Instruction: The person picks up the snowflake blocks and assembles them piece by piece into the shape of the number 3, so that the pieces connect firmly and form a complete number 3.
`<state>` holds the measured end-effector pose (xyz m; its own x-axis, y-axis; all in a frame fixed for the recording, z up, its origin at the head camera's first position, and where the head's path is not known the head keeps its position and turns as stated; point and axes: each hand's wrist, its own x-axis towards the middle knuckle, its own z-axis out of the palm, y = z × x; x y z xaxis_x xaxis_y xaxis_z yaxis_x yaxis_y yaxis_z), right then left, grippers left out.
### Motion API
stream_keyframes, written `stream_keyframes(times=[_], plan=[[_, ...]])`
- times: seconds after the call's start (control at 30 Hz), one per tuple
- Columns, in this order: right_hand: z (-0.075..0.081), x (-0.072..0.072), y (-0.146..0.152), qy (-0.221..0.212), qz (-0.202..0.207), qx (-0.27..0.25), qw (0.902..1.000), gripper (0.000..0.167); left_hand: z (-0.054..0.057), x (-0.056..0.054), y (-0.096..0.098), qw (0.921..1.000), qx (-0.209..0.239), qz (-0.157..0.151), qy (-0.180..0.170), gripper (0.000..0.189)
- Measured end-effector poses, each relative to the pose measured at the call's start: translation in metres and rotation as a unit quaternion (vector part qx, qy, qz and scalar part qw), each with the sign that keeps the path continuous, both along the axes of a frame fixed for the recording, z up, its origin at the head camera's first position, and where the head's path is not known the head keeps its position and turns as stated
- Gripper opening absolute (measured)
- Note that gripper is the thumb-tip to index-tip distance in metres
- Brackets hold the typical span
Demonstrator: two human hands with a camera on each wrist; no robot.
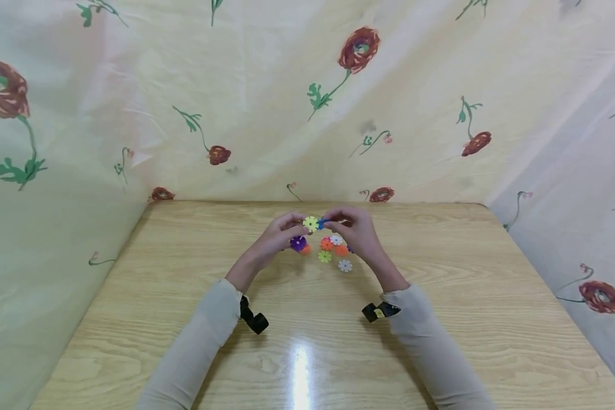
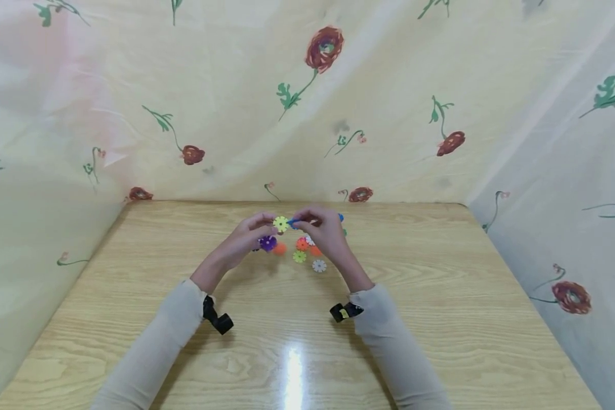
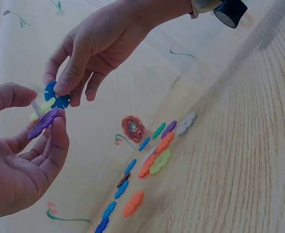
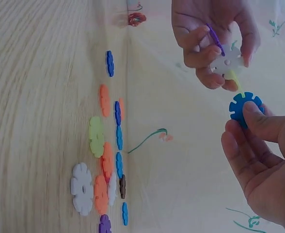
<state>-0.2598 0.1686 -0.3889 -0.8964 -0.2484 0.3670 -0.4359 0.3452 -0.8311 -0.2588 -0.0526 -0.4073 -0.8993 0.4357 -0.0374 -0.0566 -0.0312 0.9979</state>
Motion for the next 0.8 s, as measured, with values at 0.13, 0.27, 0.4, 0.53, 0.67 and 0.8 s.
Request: stream_keyframes(times=[0.13,0.27,0.4,0.53,0.67,0.8], plan=[[0.000,0.001,-0.002,0.026,0.001,-0.002,0.9997,0.009,0.001,0.000,0.005,0.9998,0.016,0.008,0.000,0.027],[0.002,0.004,-0.005,0.057,-0.001,0.002,0.9984,0.006,0.002,0.002,0.010,0.9994,0.031,0.017,-0.001,0.017],[0.003,0.004,-0.007,0.076,-0.009,0.002,0.9971,0.004,0.005,0.004,0.013,0.9990,0.039,0.022,-0.006,0.009],[0.001,0.003,-0.010,0.092,-0.009,-0.010,0.9957,0.004,0.009,0.004,0.015,0.9988,0.044,0.023,-0.004,0.004],[-0.002,0.002,-0.013,0.106,-0.005,-0.027,0.9940,0.005,0.008,0.003,0.016,0.9983,0.053,0.026,0.002,0.005],[-0.005,0.003,-0.016,0.098,-0.003,-0.047,0.9941,0.004,0.007,0.004,0.017,0.9975,0.060,0.035,-0.007,0.006]])
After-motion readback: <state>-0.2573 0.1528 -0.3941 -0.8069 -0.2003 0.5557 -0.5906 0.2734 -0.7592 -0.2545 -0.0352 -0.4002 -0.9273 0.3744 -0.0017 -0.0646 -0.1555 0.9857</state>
